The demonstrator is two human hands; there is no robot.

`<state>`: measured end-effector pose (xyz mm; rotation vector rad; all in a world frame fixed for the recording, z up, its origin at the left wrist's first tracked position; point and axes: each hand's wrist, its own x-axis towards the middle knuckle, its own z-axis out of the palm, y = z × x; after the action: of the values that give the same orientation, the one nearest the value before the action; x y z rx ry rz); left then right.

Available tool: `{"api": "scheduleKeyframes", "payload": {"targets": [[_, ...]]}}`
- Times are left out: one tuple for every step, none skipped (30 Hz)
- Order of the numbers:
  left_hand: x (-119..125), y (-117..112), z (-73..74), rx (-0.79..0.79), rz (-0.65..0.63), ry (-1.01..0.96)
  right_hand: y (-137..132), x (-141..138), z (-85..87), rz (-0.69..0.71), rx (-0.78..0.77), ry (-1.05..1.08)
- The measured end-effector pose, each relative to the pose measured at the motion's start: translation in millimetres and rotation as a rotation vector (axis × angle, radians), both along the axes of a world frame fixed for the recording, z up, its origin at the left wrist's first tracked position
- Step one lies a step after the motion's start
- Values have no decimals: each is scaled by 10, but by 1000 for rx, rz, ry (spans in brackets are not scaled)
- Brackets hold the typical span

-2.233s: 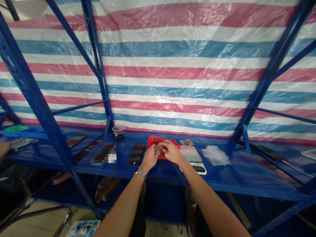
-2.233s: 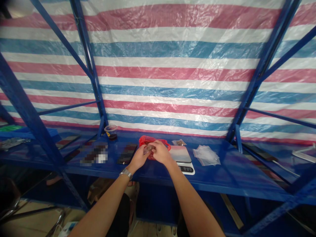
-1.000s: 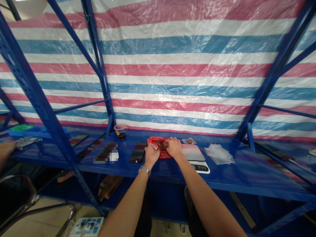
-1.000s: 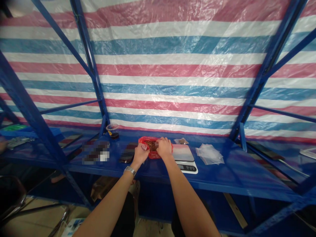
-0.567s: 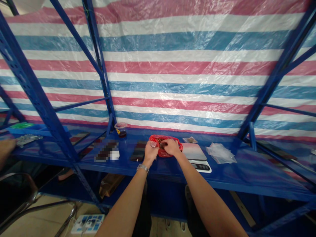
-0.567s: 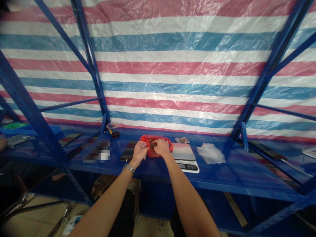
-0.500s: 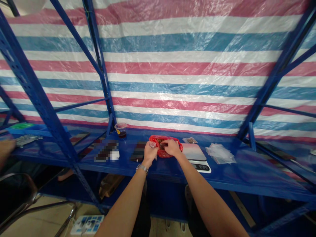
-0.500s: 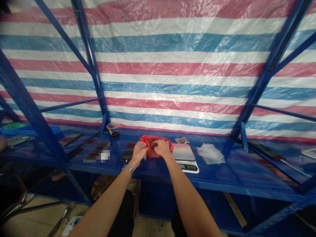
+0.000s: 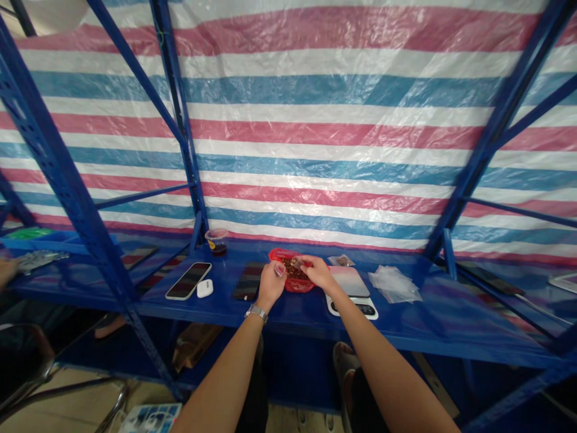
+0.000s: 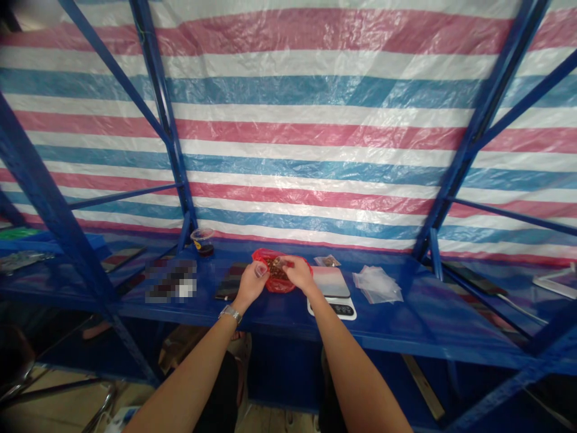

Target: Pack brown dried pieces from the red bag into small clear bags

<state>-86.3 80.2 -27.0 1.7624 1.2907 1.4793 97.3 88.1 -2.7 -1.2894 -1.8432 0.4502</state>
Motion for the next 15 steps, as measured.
{"api": "scheduleKeyframes", "payload": {"targets": [[11,-8,2,16,-2,35,-27,-7,27,6,14,7],[24,-15,3,29,-5,63,-61,-18,56,18,26,12],[40,-19,4,39,-9,88,-101,-31,87,27,43,9],[57,-20,3,45,-14,108,-145,-46,118,28,68,-10],[75,-19,1,50,-18,124,-192,-59,146,18,101,-44],[94,-15,-2,53,-22,137,-239,-71,171,0,140,-91],[112,-10,-5,55,-26,146,-282,-80,192,-20,184,-145],[130,-5,-8,56,-29,153,-319,-86,208,-36,228,-200],[149,1,-11,57,-31,158,-349,-89,219,-43,266,-247],[167,6,-11,57,-31,159,-371,-90,225,-38,293,-283],[187,10,-11,56,-30,158,-385,-88,228,-30,314,-313],[207,14,-8,54,-27,155,-393,-84,228,-25,327,-335],[228,17,-4,51,-23,149,-395,-78,226,-24,334,-350],[250,19,1,47,-20,140,-394,-70,224,-24,337,-357],[273,22,6,42,-18,128,-390,-61,221,-26,340,-359]]}}
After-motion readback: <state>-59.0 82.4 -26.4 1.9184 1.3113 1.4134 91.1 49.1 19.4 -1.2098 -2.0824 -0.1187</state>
